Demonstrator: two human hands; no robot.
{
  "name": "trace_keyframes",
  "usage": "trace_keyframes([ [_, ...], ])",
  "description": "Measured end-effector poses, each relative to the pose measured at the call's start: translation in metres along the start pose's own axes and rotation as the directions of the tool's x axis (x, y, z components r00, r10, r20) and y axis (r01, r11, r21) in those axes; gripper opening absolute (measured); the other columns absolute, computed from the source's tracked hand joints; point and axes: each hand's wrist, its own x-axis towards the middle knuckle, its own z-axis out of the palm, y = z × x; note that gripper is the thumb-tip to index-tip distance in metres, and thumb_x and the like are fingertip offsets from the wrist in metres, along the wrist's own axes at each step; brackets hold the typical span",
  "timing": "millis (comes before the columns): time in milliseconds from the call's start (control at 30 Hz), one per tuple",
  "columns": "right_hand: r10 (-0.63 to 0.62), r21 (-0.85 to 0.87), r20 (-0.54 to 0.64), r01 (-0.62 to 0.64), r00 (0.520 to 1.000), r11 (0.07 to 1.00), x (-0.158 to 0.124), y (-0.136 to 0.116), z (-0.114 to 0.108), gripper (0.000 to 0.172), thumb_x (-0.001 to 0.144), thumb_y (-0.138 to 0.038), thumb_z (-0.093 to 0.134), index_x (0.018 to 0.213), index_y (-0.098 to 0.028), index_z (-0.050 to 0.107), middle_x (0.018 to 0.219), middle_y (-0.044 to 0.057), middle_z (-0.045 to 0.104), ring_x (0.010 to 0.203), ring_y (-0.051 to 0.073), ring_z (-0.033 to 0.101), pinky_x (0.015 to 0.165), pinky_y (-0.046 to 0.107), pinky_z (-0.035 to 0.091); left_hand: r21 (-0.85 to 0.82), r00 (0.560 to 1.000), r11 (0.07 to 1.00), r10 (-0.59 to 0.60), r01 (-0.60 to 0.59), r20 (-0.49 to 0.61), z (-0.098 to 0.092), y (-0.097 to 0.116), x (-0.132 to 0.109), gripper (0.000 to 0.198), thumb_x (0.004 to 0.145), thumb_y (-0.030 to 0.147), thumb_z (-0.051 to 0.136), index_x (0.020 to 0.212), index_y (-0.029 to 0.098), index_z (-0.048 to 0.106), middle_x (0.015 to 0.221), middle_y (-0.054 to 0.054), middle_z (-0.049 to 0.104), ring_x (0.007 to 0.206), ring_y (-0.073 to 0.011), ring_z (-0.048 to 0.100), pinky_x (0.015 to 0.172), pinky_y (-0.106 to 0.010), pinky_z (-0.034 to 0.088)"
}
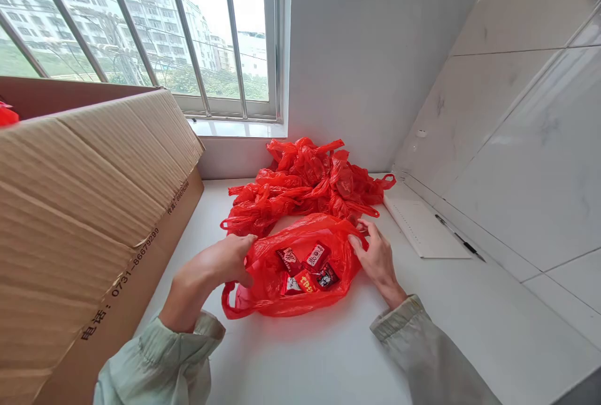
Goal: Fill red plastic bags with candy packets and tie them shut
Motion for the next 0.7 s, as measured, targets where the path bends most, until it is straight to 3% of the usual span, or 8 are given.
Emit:
trace_keyframes([
  [67, 0.104, 0.069, 0.096, -0.111, 0.99, 0.991, -0.001, -0.001, 0.001, 0.036, 0.087, -0.041, 0.056, 0.115, -0.019, 0.06, 0.089, 0.007, 0.071, 0.08, 0.024, 0.066, 0.077, 0.04, 0.051, 0.032, 0.999, 0.999, 0.029, -0.03, 0.022, -0.002, 0.002, -0.001, 0.052, 0.057, 0.016, 0.057, 0.108, 0.017, 0.061, 0.073, 0.0, 0.06, 0.06, -0.0183, 0.06, 0.049, -0.024, 0.039],
  [167, 0.181, 0.2, 0.154, -0.21, 0.971, 0.957, -0.003, -0.008, 0.0, 0.032, 0.086, -0.041, 0.058, 0.11, -0.02, 0.061, 0.075, 0.002, 0.068, 0.067, 0.02, 0.064, 0.07, 0.034, 0.05, -0.054, 0.977, 0.987, 0.144, -0.154, -0.154, -0.011, 0.005, -0.008, 0.037, 0.07, 0.024, 0.053, 0.105, 0.019, 0.06, 0.074, -0.001, 0.061, 0.069, -0.02, 0.06, 0.057, -0.026, 0.043],
  [233, 0.225, 0.36, 0.188, -0.28, 0.956, 0.89, -0.003, -0.014, -0.002, 0.033, 0.084, -0.041, 0.06, 0.11, -0.02, 0.059, 0.068, -0.001, 0.065, 0.059, 0.017, 0.059, 0.062, 0.03, 0.048, -0.16, 0.955, 0.969, 0.143, -0.188, -0.259, -0.019, 0.009, -0.014, 0.042, 0.077, 0.034, 0.052, 0.116, 0.021, 0.057, 0.075, -0.001, 0.061, 0.073, -0.0209, 0.061, 0.061, -0.027, 0.046],
  [333, 0.3, 0.599, 0.205, -0.362, 0.931, 0.714, -0.001, -0.017, -0.007, 0.033, 0.081, -0.038, 0.064, 0.108, -0.02, 0.057, 0.057, -0.006, 0.055, 0.047, 0.012, 0.047, 0.05, 0.025, 0.041, -0.391, 0.933, 0.891, 0.088, -0.231, -0.35, -0.032, 0.013, -0.026, 0.057, 0.082, 0.044, 0.052, 0.134, 0.021, 0.047, 0.078, -0.001, 0.062, 0.071, -0.0207, 0.063, 0.059, -0.028, 0.048],
  [400, 0.356, 0.696, 0.165, -0.364, 0.92, 0.619, 0.001, -0.017, -0.011, 0.032, 0.079, -0.034, 0.065, 0.107, -0.02, 0.057, 0.054, -0.009, 0.047, 0.044, 0.009, 0.039, 0.046, 0.022, 0.035, -0.497, 0.925, 0.823, 0.083, -0.274, -0.371, -0.039, 0.014, -0.033, 0.062, 0.083, 0.046, 0.053, 0.138, 0.021, 0.044, 0.078, -0.001, 0.062, 0.066, -0.0194, 0.063, 0.056, -0.028, 0.049],
  [467, 0.384, 0.736, 0.102, -0.33, 0.918, 0.591, 0.002, -0.015, -0.013, 0.031, 0.078, -0.031, 0.065, 0.106, -0.02, 0.057, 0.055, -0.01, 0.043, 0.044, 0.008, 0.035, 0.044, 0.021, 0.03, -0.508, 0.94, 0.821, 0.096, -0.262, -0.329, -0.042, 0.014, -0.039, 0.066, 0.085, 0.051, 0.054, 0.142, 0.022, 0.041, 0.075, 0.0, 0.062, 0.06, -0.0181, 0.061, 0.053, -0.027, 0.049],
  [567, 0.339, 0.712, 0.018, -0.25, 0.941, 0.656, 0.002, -0.013, -0.014, 0.03, 0.079, -0.031, 0.063, 0.107, -0.021, 0.056, 0.069, -0.006, 0.049, 0.052, 0.008, 0.041, 0.05, 0.022, 0.036, -0.315, 0.97, 0.935, 0.095, -0.165, -0.224, -0.04, 0.014, -0.046, 0.069, 0.086, 0.061, 0.052, 0.146, 0.03, 0.039, 0.089, -0.004, 0.068, 0.07, -0.0219, 0.064, 0.06, -0.032, 0.052],
  [700, 0.108, 0.447, -0.183, -0.016, 0.977, 0.894, -0.004, -0.018, -0.014, 0.033, 0.084, -0.031, 0.061, 0.115, -0.022, 0.056, 0.099, 0.004, 0.056, 0.086, 0.017, 0.056, 0.078, 0.034, 0.048, -0.033, 0.96, 0.985, 0.159, -0.171, -0.23, -0.03, 0.017, -0.047, 0.066, 0.087, 0.06, 0.054, 0.147, 0.037, 0.039, 0.129, -0.008, 0.063, 0.112, -0.0327, 0.06, 0.09, -0.044, 0.048],
])
